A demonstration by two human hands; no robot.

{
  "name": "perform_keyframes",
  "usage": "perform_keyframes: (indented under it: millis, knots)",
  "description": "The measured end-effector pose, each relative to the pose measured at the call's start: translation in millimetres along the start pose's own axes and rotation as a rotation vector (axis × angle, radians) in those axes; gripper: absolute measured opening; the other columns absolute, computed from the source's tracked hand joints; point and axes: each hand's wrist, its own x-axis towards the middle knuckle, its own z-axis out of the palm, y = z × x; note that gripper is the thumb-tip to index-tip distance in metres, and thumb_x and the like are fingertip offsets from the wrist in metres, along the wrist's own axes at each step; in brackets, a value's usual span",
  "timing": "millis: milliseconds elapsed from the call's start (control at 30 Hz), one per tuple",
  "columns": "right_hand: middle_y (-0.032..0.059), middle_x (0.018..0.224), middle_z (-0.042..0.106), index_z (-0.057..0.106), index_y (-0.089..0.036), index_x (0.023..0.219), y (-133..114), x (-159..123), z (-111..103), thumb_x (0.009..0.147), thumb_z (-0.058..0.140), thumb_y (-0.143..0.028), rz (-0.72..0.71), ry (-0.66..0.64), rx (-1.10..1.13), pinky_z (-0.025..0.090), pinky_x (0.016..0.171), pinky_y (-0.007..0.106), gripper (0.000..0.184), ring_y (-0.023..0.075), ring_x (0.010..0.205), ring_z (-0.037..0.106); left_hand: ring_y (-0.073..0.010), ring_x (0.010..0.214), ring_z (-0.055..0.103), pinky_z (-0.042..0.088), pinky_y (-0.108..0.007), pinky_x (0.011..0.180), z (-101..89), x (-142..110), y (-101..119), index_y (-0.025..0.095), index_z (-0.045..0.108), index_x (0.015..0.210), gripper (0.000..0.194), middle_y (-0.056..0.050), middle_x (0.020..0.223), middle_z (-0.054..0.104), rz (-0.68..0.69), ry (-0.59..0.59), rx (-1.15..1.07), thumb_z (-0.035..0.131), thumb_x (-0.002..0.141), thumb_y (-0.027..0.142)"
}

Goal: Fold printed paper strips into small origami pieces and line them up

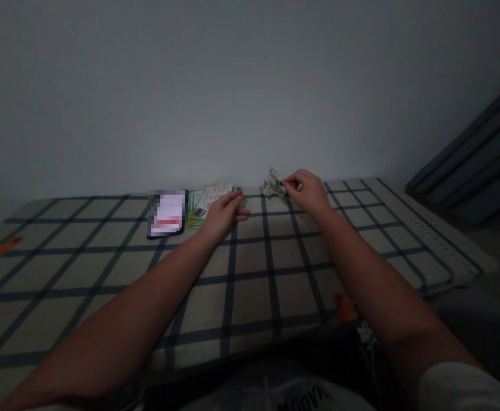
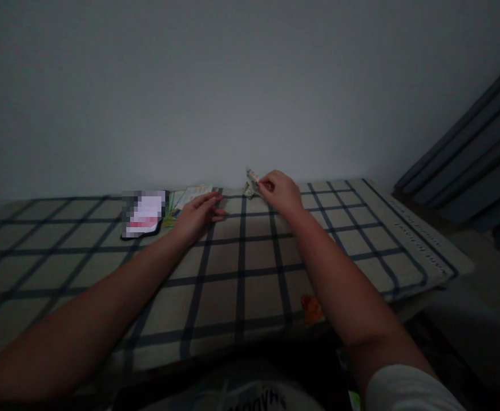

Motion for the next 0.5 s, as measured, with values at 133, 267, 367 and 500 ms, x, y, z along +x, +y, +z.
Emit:
perform_keyframes:
  millis: [133, 267, 367, 500]
  knots:
    - [0.0097, 0.088, 0.069, 0.07, -0.016, 0.085, 37, -3, -32, 0.088, 0.058, -0.032, 0.167, 0.037, -0.201, 0.042, 0.074, 0.031, 0.019, 0.0201, 0.08, 0.06, -0.0101, 0.07, 0.069, 0.062, -0.027, 0.062, 0.0, -1, -3, 0.017, 0.069, 0.112, 0.028, -0.01, 0.126, 0.067, 0.029, -0.041, 0.048, 0.066, 0.087, 0.029]
    - [0.01, 0.095, 0.072, 0.073, -0.018, 0.089, 75, -18, -44, 0.088, 0.059, -0.03, 0.373, 0.006, -0.4, 0.042, 0.072, 0.032, 0.019, 0.0213, 0.083, 0.062, -0.01, 0.067, 0.068, 0.061, -0.026, 0.06, -0.7, 0, -5, 0.018, 0.071, 0.109, 0.025, -0.009, 0.117, 0.069, 0.058, -0.051, 0.092, 0.066, 0.087, 0.029]
    - [0.0115, 0.1, 0.073, 0.074, -0.018, 0.092, 91, -27, -40, 0.088, 0.059, -0.029, 0.445, -0.028, -0.465, 0.043, 0.073, 0.032, 0.02, 0.0225, 0.087, 0.063, -0.0095, 0.065, 0.067, 0.061, -0.026, 0.06, -1.2, 2, -7, 0.018, 0.072, 0.108, 0.025, -0.008, 0.111, 0.071, 0.051, -0.064, 0.103, 0.066, 0.087, 0.03]
    - [0.0134, 0.103, 0.074, 0.076, -0.018, 0.095, 96, -29, -30, 0.089, 0.058, -0.032, 0.467, -0.085, -0.458, 0.044, 0.075, 0.033, 0.023, 0.024, 0.091, 0.063, -0.0098, 0.065, 0.068, 0.061, -0.025, 0.061, -0.9, 3, -9, 0.018, 0.072, 0.108, 0.026, -0.007, 0.107, 0.071, 0.054, -0.075, 0.135, 0.067, 0.086, 0.032]
